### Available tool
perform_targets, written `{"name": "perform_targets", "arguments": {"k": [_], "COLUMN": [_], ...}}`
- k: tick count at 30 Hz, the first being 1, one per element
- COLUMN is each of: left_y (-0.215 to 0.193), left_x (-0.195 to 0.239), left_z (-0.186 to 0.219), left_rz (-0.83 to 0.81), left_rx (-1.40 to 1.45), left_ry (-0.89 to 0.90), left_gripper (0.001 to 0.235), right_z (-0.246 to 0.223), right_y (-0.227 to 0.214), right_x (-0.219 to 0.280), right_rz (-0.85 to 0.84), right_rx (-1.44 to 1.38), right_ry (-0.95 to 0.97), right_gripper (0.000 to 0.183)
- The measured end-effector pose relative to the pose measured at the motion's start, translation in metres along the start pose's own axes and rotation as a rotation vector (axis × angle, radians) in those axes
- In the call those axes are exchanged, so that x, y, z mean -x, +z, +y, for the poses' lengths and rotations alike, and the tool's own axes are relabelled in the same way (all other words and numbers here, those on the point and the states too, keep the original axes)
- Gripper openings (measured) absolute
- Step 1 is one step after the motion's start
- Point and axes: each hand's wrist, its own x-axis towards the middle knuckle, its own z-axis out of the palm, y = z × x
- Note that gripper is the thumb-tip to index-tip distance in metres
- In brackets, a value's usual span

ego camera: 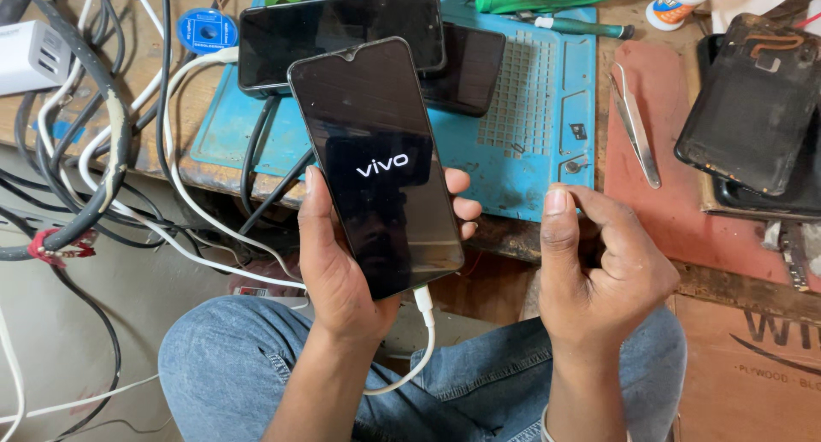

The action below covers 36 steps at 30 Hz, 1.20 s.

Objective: The person removes the back cover of a Vivo smartphone, connects a charging cable to the internal board, and uses a screwdriver to adjust components near the battery and charging port. The phone boots to the Vivo logo while connected.

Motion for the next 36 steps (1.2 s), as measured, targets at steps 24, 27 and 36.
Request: {"name": "perform_targets", "arguments": {"k": [24,27,36], "left_y": [-0.020,-0.024,-0.030], "left_x": [0.007,0.005,0.007], "left_z": [-0.007,-0.010,-0.016], "left_rz": [-0.203,-0.115,-0.126], "left_rx": [0.275,0.125,0.062], "left_ry": [-0.051,-0.031,0.004], "left_gripper": [0.084,0.084,0.082], "right_z": [-0.060,-0.066,-0.069], "right_y": [0.009,0.007,0.002], "right_x": [0.065,0.068,0.070], "right_rz": [-0.198,-0.172,-0.181], "right_rx": [-0.355,-0.272,-0.210], "right_ry": [0.467,0.291,0.262], "right_gripper": [0.038,0.035,0.032]}}
